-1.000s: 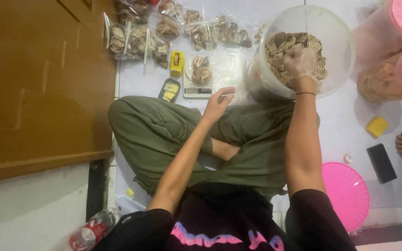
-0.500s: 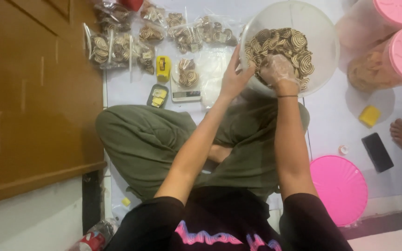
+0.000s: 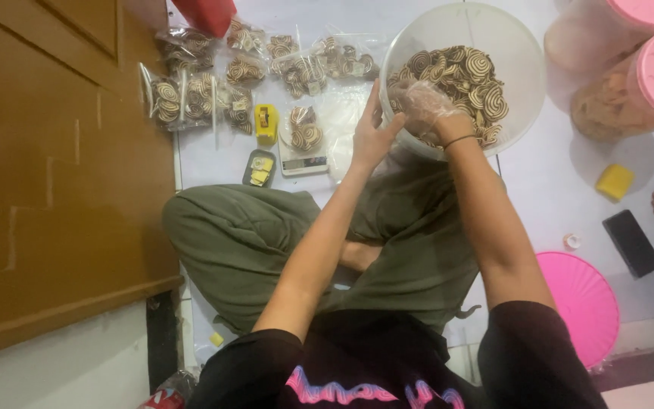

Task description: Packaging and weighing cookies from a large container into individual plastic bags while sitting on the floor.

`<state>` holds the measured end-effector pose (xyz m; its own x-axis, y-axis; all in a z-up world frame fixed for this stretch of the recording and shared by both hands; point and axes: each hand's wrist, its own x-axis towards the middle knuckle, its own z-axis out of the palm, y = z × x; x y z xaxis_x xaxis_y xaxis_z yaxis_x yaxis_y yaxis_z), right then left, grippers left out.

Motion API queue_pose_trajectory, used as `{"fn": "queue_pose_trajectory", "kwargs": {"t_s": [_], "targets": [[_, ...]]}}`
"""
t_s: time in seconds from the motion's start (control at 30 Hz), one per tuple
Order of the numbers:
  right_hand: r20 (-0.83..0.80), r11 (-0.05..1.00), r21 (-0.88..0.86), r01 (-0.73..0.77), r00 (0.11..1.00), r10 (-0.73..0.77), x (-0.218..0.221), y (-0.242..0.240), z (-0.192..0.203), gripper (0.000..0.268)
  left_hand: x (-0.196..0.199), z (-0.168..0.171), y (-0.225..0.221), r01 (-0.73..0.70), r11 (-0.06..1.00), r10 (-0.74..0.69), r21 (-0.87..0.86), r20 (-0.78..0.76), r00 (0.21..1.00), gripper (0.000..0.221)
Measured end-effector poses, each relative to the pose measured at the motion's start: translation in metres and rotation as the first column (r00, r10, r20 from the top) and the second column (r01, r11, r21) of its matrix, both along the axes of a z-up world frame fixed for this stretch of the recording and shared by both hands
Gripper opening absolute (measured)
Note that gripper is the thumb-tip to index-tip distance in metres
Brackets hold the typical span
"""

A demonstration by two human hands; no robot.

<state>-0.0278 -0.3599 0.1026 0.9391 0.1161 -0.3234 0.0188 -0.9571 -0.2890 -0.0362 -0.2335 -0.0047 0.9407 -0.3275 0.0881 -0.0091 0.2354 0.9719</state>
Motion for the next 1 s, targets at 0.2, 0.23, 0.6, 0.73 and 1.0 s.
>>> {"fn": "queue_pose_trajectory", "kwargs": {"t_s": [0.2, 0.23, 0.6, 0.73, 1.0], "targets": [[-0.076, 0.968, -0.099, 0.229, 0.969, -0.237, -0.023, 0.011, 0.057, 0.029, -0.001, -0.001, 0.002, 0.017, 0.998, -0.019, -0.053, -0.038, 0.999, 0.092], [-0.078, 0.968, -0.100, 0.230, 0.968, -0.239, -0.012, -0.008, 0.021, 0.029, -0.001, 0.000, 0.002, 0.018, 0.998, -0.020, -0.054, -0.041, 0.999, 0.092], [0.271, 0.995, -0.062, -0.071, 0.959, 0.086, 0.017, -0.008, -0.026, 0.063, 0.002, -0.009, -0.001, 0.004, 0.999, -0.004, -0.038, -0.021, 1.000, 0.092], [0.273, 0.975, -0.199, -0.102, 0.950, 0.155, 0.022, -0.018, -0.047, 0.056, 0.001, -0.012, -0.001, 0.013, 0.998, -0.013, -0.064, -0.013, 1.000, 0.093], [0.338, 0.971, -0.192, 0.142, 0.938, -0.070, 0.014, -0.022, -0.051, 0.011, 0.001, -0.015, 0.001, 0.026, 0.994, -0.028, -0.109, -0.013, 1.000, 0.095]]}}
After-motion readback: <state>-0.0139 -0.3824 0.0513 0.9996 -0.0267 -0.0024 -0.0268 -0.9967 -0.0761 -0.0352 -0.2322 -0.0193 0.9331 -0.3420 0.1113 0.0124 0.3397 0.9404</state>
